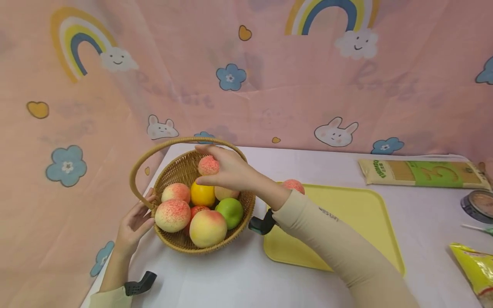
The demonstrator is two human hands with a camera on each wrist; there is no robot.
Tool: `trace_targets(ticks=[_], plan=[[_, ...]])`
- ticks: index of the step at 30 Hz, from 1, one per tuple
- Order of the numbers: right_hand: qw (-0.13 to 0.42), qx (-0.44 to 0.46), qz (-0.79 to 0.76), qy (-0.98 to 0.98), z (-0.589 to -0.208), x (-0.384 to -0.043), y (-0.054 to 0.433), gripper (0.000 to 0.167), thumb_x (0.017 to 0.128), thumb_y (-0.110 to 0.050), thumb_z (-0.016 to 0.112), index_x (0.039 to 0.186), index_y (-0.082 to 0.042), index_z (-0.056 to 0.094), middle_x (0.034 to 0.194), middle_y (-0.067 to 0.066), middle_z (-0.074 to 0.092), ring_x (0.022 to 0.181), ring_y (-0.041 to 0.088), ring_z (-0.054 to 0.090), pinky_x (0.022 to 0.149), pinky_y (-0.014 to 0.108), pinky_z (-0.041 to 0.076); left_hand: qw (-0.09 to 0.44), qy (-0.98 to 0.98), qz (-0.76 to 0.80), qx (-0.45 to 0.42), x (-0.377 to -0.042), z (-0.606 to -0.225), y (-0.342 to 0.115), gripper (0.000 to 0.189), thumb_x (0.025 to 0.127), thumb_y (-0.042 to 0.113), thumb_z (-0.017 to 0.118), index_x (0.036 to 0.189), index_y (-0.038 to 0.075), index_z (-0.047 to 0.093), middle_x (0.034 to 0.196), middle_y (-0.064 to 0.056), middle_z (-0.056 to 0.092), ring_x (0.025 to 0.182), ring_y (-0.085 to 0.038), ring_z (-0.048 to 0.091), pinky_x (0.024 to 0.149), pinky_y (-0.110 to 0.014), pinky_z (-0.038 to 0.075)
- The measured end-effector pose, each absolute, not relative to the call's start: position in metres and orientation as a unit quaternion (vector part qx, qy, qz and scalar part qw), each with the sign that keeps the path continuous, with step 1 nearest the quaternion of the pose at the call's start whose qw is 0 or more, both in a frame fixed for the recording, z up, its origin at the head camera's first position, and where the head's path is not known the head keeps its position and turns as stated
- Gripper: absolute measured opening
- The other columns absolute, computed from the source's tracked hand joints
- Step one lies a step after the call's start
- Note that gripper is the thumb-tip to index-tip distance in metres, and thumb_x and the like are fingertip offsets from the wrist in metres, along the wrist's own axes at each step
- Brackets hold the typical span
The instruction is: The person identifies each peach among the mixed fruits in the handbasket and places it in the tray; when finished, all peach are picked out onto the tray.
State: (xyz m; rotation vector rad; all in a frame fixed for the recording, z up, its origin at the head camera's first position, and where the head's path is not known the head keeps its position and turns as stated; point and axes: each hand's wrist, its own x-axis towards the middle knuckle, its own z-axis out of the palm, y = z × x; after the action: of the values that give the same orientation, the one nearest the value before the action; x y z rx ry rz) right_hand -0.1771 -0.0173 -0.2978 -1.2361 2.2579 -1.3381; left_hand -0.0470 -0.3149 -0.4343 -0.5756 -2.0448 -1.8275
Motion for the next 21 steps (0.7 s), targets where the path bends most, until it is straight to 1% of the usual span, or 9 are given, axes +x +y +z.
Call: trace_targets(ticks=[3,8,11,14,18,21], plan=[[0.127,-0.415,-0.453,0.779,-0.295,-0.185,-0.031,0.071,0.085,-0.027,0.071,0.144,-0.008,0.037,0.148,0.006,0.042,0.138,0.023,0.038,0.113,0.039,0.032,0.167,-0.72,-0.643,-0.201,-0.047,-0.433,-0.314,0.051,0.08,-0.022,0.05,0.129,-0.024,0.036,0.149,-0.034,0.02,0.141,-0.02,0.033,0.107,-0.025,0.038],[0.18,-0.369,-0.466,0.784,-0.299,-0.199,-0.048,0.071,0.085,-0.029,0.07,0.146,-0.015,0.036,0.15,0.002,0.039,0.14,0.02,0.033,0.114,0.043,0.031,0.166,-0.729,-0.637,-0.188,-0.046,-0.432,-0.315,0.052,0.08,-0.021,0.051,0.13,-0.022,0.037,0.15,-0.033,0.02,0.14,-0.018,0.034,0.107,-0.024,0.039],[0.214,-0.331,-0.479,0.785,-0.305,-0.209,-0.056,0.071,0.086,-0.03,0.07,0.147,-0.02,0.034,0.151,0.0,0.037,0.141,0.019,0.031,0.113,0.043,0.031,0.169,-0.728,-0.637,-0.19,-0.047,-0.433,-0.316,0.051,0.08,-0.02,0.051,0.13,-0.022,0.038,0.149,-0.034,0.02,0.14,-0.019,0.034,0.107,-0.024,0.039],[0.234,-0.295,-0.481,0.791,-0.31,-0.217,-0.062,0.071,0.085,-0.033,0.07,0.147,-0.023,0.034,0.152,0.0,0.035,0.141,0.02,0.03,0.112,0.041,0.033,0.171,-0.724,-0.639,-0.196,-0.048,-0.434,-0.316,0.051,0.081,-0.02,0.051,0.13,-0.022,0.037,0.149,-0.035,0.02,0.14,-0.019,0.034,0.107,-0.025,0.038],[0.226,-0.289,-0.468,0.804,-0.318,-0.226,-0.066,0.072,0.086,-0.031,0.07,0.147,-0.021,0.033,0.152,0.002,0.037,0.14,0.023,0.033,0.111,0.04,0.036,0.172,-0.717,-0.643,-0.205,-0.048,-0.435,-0.316,0.05,0.081,-0.021,0.051,0.129,-0.024,0.037,0.149,-0.035,0.02,0.141,-0.02,0.033,0.107,-0.025,0.038],[0.212,-0.306,-0.472,0.799,-0.327,-0.23,-0.067,0.071,0.087,-0.024,0.069,0.147,-0.014,0.033,0.151,0.005,0.037,0.14,0.023,0.033,0.112,0.039,0.034,0.171,-0.716,-0.644,-0.209,-0.049,-0.436,-0.317,0.05,0.081,-0.021,0.051,0.129,-0.024,0.036,0.148,-0.036,0.019,0.141,-0.021,0.033,0.108,-0.025,0.038]])
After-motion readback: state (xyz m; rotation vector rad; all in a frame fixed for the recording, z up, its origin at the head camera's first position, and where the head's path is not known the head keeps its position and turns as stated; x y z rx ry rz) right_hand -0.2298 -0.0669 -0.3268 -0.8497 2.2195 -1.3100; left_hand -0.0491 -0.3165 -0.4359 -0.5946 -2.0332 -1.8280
